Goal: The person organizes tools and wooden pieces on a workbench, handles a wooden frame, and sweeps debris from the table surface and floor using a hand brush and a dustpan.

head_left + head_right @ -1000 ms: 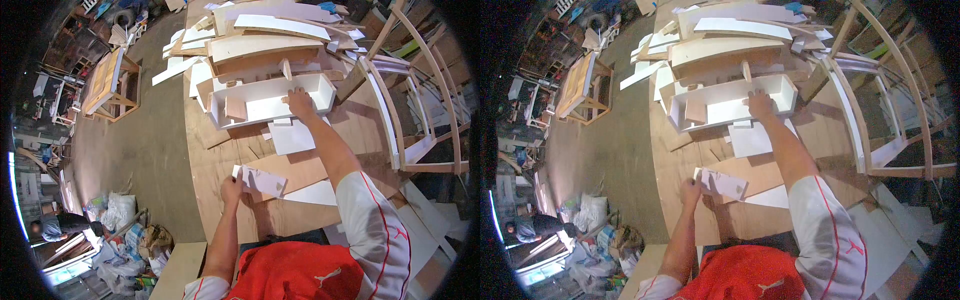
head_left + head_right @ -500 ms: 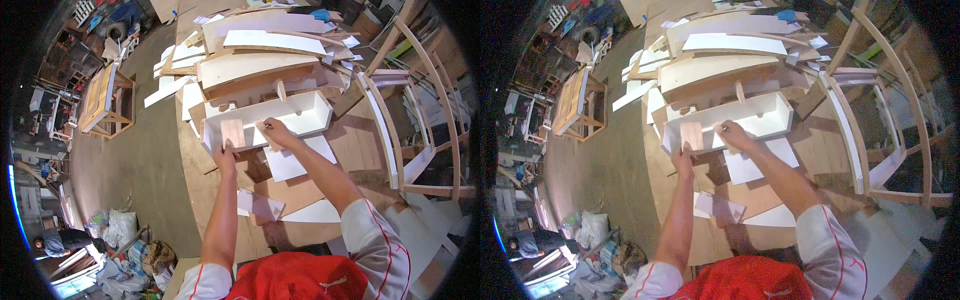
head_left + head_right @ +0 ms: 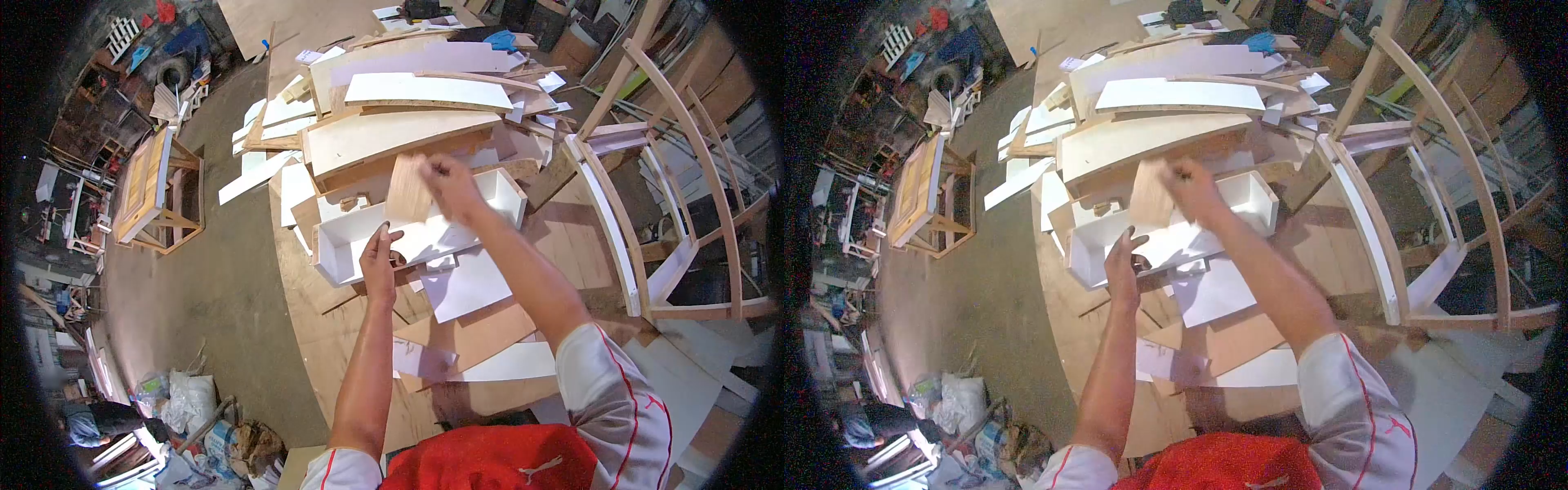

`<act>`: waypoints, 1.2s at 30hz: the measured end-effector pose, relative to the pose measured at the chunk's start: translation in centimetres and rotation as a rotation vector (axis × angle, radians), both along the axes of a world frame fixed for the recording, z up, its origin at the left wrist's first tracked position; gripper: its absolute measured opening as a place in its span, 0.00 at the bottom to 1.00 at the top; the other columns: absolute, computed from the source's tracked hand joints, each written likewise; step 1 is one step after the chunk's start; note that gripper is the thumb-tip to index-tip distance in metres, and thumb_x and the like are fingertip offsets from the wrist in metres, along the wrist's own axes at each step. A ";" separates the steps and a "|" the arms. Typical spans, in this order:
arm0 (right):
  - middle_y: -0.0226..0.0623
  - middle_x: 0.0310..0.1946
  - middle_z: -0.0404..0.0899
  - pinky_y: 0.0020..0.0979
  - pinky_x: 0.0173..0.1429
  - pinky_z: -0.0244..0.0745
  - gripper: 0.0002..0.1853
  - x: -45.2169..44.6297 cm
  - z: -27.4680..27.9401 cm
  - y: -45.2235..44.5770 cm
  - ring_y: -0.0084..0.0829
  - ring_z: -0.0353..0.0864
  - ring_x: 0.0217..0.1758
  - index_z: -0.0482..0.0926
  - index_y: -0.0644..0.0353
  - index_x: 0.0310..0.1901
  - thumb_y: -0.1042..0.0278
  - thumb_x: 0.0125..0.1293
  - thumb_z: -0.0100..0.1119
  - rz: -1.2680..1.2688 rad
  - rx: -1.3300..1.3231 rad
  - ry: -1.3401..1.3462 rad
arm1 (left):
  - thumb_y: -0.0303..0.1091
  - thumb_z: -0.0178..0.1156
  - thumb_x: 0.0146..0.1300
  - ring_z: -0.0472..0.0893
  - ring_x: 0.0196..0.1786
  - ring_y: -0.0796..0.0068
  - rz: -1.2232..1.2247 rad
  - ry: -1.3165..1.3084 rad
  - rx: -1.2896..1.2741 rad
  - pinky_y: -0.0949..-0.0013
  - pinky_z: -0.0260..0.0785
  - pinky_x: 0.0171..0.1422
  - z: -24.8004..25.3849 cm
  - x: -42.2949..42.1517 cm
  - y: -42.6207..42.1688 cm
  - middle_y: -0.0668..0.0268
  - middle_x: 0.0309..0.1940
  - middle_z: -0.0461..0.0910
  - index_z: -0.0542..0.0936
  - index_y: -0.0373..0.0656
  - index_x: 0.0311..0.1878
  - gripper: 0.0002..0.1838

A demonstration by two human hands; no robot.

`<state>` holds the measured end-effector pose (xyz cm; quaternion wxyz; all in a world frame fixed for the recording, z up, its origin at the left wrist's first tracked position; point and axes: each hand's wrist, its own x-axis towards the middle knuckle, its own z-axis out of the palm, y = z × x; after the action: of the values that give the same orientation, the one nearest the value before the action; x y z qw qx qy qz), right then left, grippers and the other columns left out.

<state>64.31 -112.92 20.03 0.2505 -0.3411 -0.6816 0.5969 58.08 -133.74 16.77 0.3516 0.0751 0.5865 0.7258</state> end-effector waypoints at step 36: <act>0.56 0.61 0.71 0.55 0.66 0.68 0.36 13.8 -5.0 1.8 0.57 0.69 0.67 0.67 0.62 0.66 0.53 0.61 0.69 -0.666 0.883 -0.876 | 0.48 0.65 0.70 0.83 0.38 0.72 0.096 0.388 -0.485 0.68 0.75 0.44 -11.0 -6.9 -9.2 0.59 0.36 0.84 0.81 0.29 0.49 0.25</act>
<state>78.09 -111.08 14.99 0.2373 -0.6072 -0.7574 -0.0361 51.17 -142.90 5.75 0.2064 0.0985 0.8013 0.5528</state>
